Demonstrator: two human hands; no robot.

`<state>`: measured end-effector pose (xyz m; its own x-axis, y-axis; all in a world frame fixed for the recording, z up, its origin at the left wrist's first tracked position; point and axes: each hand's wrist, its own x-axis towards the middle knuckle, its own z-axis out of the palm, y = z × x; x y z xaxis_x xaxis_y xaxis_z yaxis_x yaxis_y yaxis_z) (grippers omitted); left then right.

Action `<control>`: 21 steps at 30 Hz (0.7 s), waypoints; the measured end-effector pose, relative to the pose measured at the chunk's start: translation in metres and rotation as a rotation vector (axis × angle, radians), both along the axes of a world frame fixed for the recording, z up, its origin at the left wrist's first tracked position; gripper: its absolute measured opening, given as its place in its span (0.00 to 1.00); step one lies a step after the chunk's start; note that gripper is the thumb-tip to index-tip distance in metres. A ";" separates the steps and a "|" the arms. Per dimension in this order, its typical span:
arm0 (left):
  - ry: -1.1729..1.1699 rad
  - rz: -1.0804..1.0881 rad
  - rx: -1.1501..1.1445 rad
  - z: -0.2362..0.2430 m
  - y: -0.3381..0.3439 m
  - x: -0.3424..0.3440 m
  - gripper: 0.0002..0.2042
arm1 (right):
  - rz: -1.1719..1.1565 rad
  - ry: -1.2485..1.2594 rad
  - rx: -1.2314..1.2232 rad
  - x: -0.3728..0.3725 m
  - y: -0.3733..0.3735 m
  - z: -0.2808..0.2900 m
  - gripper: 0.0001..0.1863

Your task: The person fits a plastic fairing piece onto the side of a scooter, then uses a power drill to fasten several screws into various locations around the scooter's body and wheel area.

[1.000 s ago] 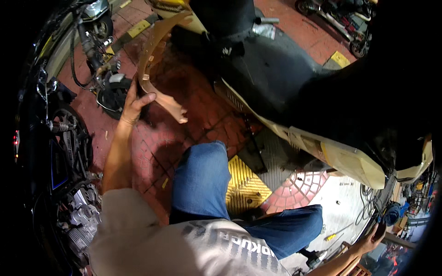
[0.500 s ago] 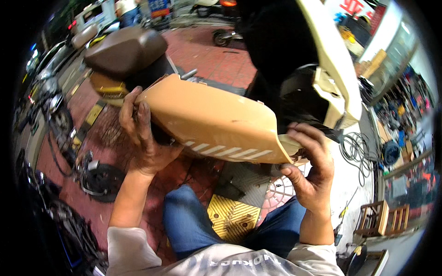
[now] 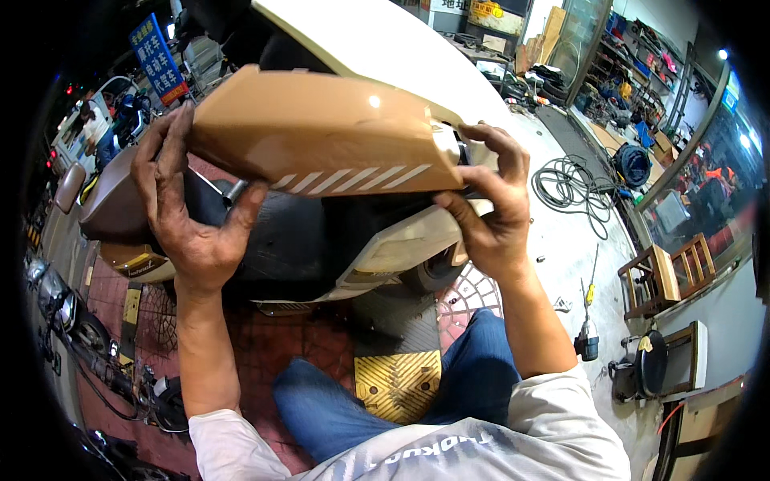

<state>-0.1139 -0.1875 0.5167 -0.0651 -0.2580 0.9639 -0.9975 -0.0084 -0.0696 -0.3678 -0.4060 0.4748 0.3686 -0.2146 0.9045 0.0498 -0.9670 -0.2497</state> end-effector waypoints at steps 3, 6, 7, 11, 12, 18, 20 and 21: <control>0.253 -0.258 -0.070 -0.030 -0.012 0.013 0.35 | -0.020 0.023 -0.037 0.002 0.003 -0.026 0.14; 0.802 -0.636 -0.257 -0.064 -0.034 0.033 0.30 | -0.066 -0.097 -0.058 0.017 0.001 -0.042 0.13; 1.074 -0.752 -0.311 -0.069 -0.043 0.036 0.29 | -0.040 -0.163 -0.015 0.023 -0.004 -0.047 0.13; 1.661 -1.348 -0.297 -0.053 -0.067 0.025 0.34 | -0.090 -0.158 -0.076 0.025 -0.014 -0.062 0.12; 1.671 -1.165 -0.390 -0.037 -0.074 0.009 0.35 | -0.112 -0.129 -0.090 0.022 -0.013 -0.061 0.13; 1.599 -1.285 -0.131 -0.023 -0.050 0.025 0.30 | -0.125 -0.269 0.030 0.023 -0.019 -0.066 0.35; 1.446 -1.564 0.117 -0.042 -0.040 0.049 0.27 | -0.176 -0.315 0.092 0.026 -0.029 -0.080 0.52; 1.447 -1.543 0.110 -0.045 -0.041 0.053 0.27 | -0.180 -0.347 0.111 0.027 -0.034 -0.085 0.53</control>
